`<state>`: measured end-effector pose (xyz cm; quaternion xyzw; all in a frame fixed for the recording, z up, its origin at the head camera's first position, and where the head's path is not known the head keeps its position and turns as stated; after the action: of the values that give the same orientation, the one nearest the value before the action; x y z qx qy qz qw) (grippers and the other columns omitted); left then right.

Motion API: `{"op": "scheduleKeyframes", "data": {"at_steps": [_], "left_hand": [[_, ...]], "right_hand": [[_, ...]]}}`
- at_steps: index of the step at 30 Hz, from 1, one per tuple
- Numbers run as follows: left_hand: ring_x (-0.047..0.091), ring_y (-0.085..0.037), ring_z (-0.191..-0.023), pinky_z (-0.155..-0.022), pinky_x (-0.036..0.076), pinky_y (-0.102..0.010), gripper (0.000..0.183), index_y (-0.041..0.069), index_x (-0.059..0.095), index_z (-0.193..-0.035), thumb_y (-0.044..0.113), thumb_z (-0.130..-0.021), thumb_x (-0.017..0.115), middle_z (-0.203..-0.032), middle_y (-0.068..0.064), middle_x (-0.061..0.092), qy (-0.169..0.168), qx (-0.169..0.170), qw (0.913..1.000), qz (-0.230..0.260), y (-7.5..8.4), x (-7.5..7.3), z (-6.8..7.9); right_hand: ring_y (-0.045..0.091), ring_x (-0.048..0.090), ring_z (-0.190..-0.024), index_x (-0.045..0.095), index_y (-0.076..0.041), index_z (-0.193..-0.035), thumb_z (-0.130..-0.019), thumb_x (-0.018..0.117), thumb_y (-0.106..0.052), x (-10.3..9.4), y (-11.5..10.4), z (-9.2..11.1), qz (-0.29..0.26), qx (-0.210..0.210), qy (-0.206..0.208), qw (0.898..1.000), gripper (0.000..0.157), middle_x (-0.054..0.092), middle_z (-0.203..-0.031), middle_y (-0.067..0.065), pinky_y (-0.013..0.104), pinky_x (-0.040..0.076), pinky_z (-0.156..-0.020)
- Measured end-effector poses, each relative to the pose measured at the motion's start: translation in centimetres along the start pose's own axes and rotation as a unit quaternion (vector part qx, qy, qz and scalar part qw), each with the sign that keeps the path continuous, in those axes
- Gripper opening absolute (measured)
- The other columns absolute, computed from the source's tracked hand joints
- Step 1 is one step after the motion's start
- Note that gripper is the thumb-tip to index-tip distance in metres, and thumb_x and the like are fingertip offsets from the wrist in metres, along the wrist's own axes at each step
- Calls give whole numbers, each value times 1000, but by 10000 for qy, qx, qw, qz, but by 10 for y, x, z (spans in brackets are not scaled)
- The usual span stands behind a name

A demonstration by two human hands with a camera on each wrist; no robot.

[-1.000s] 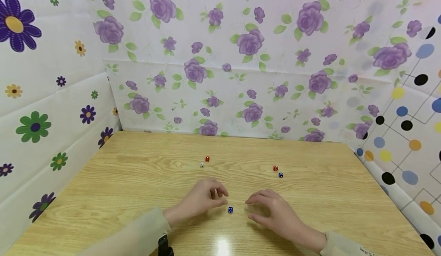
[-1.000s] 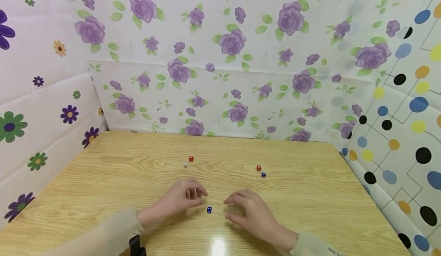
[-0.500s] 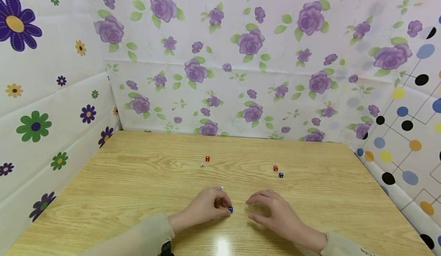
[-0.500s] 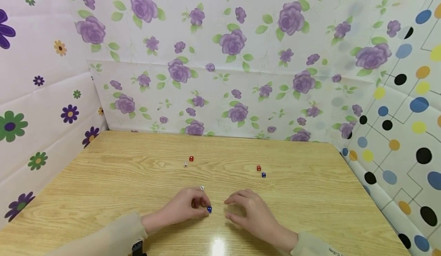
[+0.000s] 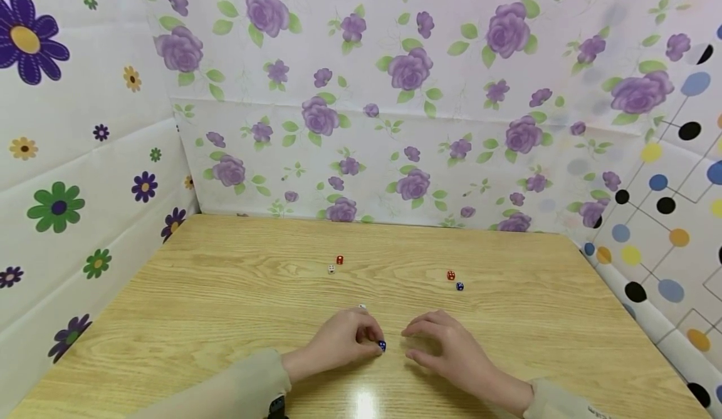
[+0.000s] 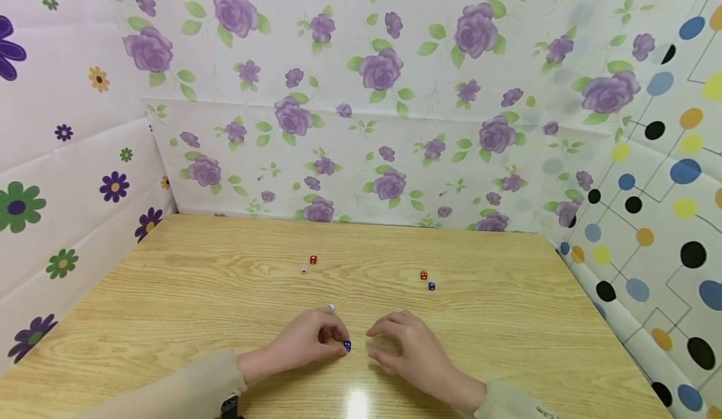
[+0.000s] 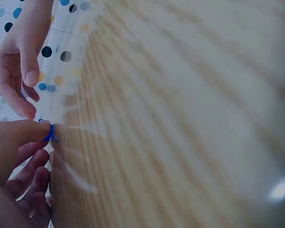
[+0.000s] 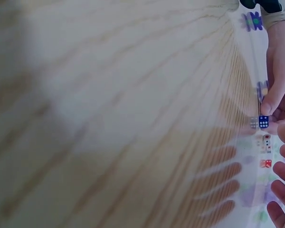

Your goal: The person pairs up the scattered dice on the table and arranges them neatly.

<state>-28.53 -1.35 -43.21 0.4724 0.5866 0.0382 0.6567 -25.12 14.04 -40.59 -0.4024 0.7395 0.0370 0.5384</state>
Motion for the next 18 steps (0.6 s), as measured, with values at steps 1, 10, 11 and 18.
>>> {"op": "scheduleKeyframes", "data": {"at_steps": [1, 10, 11, 18], "left_hand": [[54, 3, -72, -65, 45, -14, 8, 23, 74, -87, 21, -82, 81, -85, 11, 67, -6, -4, 10000, -18, 0, 1, -1], [57, 3, -75, -67, 46, -13, 8, 21, 75, -88, 21, -82, 81, -87, 10, 67, -48, 48, 9999, 158, 4, 8, -3], [56, 2, -75, -67, 46, -13, 8, 22, 75, -88, 21, -82, 81, -87, 10, 67, -65, 49, 9998, 183, 5, 8, -3], [55, 2, -73, -66, 45, -14, 8, 23, 75, -88, 23, -82, 81, -87, 11, 67, -61, 94, 9999, 117, 8, 8, -2]], "right_hand": [[3, 60, -104, 73, -29, -104, -81, 82, -28, 1, 0, 0, -1, 21, -14, 10000, 25, 66, -109, -22, 32, 53, -90], [3, 60, -103, 74, -29, -99, -81, 81, -26, 7, -4, -2, -142, 146, -149, 9997, 19, 66, -107, -20, 31, 54, -89], [3, 59, -103, 74, -29, -99, -82, 81, -26, 8, -4, -2, -178, 173, -187, 9995, 19, 65, -107, -20, 30, 54, -89], [1, 58, -101, 74, -30, -98, -83, 80, -27, 12, -2, -2, -283, 352, -321, 9985, 16, 64, -106, -21, 29, 54, -88]]}}
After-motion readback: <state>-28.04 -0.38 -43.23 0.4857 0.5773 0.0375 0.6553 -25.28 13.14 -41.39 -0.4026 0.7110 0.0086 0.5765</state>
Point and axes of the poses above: each hand's wrist, its own z-axis away from the middle knuckle, its own x-axis out of the palm, y = z × x, the point moved 9 cm from there along -z, towards the middle knuckle
